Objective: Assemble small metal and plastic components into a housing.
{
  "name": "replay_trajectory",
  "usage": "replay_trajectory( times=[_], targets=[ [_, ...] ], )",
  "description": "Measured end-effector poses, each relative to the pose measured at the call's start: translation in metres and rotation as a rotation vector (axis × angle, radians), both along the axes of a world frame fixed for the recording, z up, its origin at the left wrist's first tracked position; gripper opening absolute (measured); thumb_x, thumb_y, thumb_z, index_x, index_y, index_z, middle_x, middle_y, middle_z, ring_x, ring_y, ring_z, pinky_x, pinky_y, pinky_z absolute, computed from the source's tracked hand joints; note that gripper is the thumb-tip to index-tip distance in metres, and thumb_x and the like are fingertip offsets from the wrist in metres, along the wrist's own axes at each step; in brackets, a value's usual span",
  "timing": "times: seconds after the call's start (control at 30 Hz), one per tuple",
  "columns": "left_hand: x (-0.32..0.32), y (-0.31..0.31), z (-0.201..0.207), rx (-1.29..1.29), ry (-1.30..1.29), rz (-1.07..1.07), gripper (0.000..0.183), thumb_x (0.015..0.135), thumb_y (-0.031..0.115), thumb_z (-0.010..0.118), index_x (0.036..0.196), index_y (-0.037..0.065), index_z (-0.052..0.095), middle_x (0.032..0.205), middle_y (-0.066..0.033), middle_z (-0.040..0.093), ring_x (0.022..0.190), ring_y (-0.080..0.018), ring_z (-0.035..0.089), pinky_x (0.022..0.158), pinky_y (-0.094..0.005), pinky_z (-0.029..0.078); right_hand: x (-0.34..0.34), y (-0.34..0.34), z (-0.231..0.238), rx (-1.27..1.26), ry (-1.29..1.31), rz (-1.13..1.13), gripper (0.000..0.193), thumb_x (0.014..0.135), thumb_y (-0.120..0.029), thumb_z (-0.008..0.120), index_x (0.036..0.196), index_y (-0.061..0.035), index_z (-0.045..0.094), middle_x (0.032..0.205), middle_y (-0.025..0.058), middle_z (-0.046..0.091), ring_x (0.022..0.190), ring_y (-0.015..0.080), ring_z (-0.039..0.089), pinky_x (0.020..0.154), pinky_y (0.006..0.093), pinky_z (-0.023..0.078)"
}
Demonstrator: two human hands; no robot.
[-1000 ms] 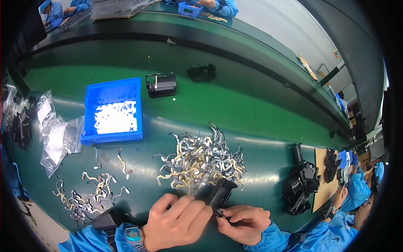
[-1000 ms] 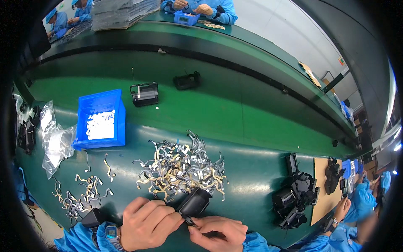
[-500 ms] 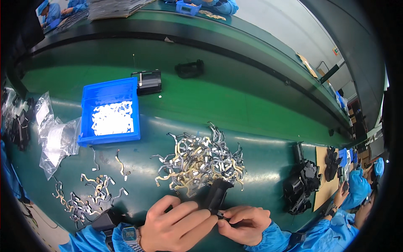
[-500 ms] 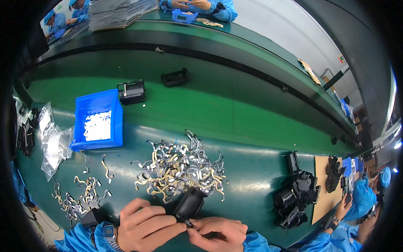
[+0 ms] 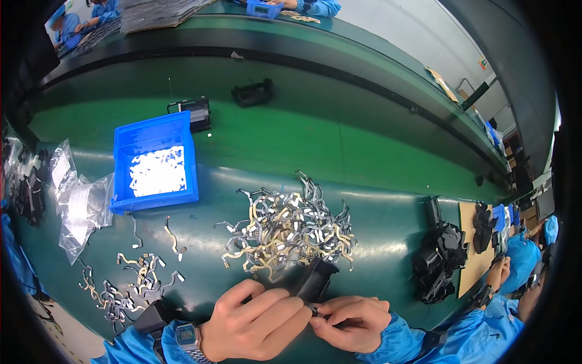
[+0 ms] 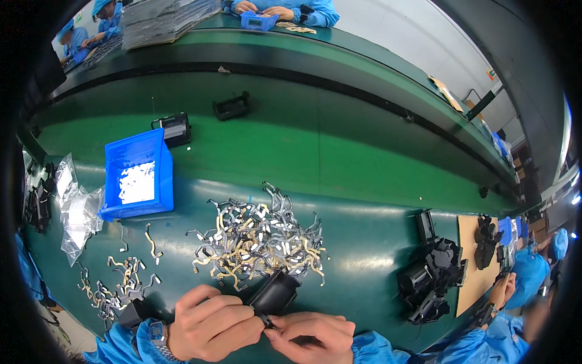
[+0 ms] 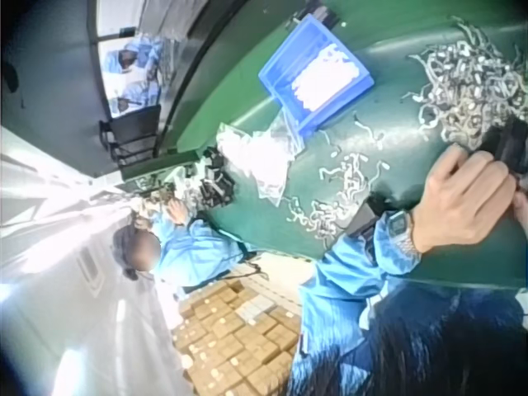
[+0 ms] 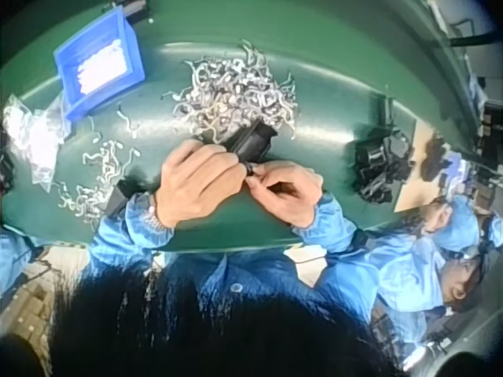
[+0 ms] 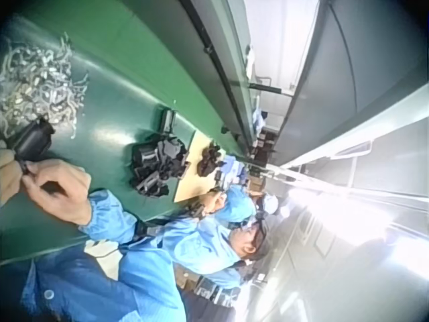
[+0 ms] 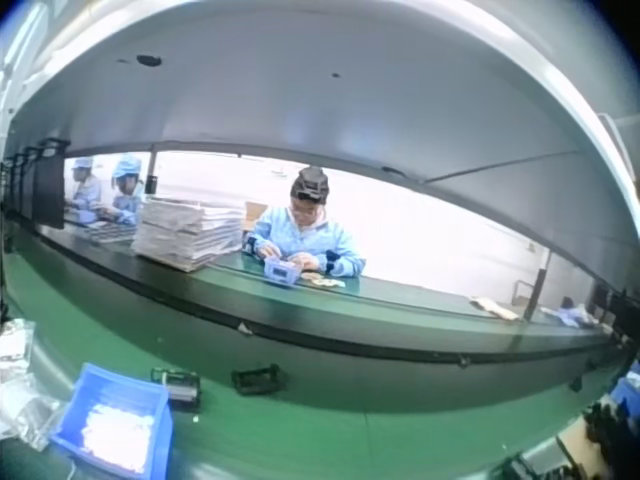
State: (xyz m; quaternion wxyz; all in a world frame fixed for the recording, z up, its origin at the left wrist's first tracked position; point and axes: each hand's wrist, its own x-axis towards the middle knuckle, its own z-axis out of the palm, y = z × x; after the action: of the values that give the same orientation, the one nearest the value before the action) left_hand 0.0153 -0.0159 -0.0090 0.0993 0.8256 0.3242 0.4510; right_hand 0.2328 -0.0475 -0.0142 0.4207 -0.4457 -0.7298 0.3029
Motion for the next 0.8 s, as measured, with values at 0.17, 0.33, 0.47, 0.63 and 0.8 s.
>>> replay_trajectory(
  times=[0.17,0.33,0.47,0.63,0.8],
  targets=[
    [-0.002,-0.002,-0.016,0.069,0.105,0.016,0.022,0.070,0.015,0.074,0.091,0.012,0.072,0.091,0.0016,0.064,0.082,-0.0127,0.065,0.062,-0.0264,0.042,0.000,-0.001,-0.002,0.025,0.020,-0.004,0.030,0.074,0.000,0.093,0.082,-0.0049,0.065,0.085,0.0153,0.078,0.080,0.0236,0.080,0.067,0.0302,0.066],
    [0.001,-0.004,-0.013,-0.005,0.072,0.027,0.022,0.069,0.014,0.077,0.090,0.009,0.072,0.093,-0.0015,0.066,0.086,-0.0166,0.067,0.065,-0.0281,0.049,-0.001,-0.002,0.000,0.029,0.010,-0.004,0.030,0.073,-0.001,0.094,0.082,-0.0058,0.065,0.087,0.0150,0.079,0.079,0.0233,0.080,0.066,0.0301,0.065],
    [0.008,-0.007,-0.001,-0.137,-0.034,0.050,0.019,0.077,0.006,0.079,0.094,0.004,0.070,0.088,-0.0073,0.066,0.078,-0.0258,0.067,0.066,-0.0369,0.052,-0.006,-0.004,-0.002,0.035,0.033,-0.053,0.032,0.073,-0.001,0.095,0.081,-0.0068,0.064,0.088,0.0150,0.079,0.079,0.0238,0.080,0.063,0.0299,0.065],
    [0.013,-0.008,-0.002,-0.221,-0.122,0.085,0.021,0.076,0.002,0.081,0.092,0.006,0.068,0.080,-0.0076,0.065,0.070,-0.0280,0.065,0.061,-0.0382,0.052,-0.006,-0.005,-0.003,0.069,0.016,-0.067,0.033,0.072,-0.002,0.096,0.081,-0.0070,0.064,0.088,0.0150,0.078,0.078,0.0242,0.080,0.062,0.0303,0.064],
    [0.014,-0.008,0.001,-0.256,-0.165,0.102,0.021,0.076,0.001,0.081,0.090,0.006,0.068,0.078,-0.0077,0.064,0.067,-0.0287,0.065,0.059,-0.0380,0.051,-0.008,-0.005,-0.001,0.109,-0.008,-0.072,0.035,0.072,-0.002,0.096,0.081,-0.0071,0.062,0.088,0.0146,0.078,0.078,0.0253,0.080,0.064,0.0311,0.066]
  ],
)
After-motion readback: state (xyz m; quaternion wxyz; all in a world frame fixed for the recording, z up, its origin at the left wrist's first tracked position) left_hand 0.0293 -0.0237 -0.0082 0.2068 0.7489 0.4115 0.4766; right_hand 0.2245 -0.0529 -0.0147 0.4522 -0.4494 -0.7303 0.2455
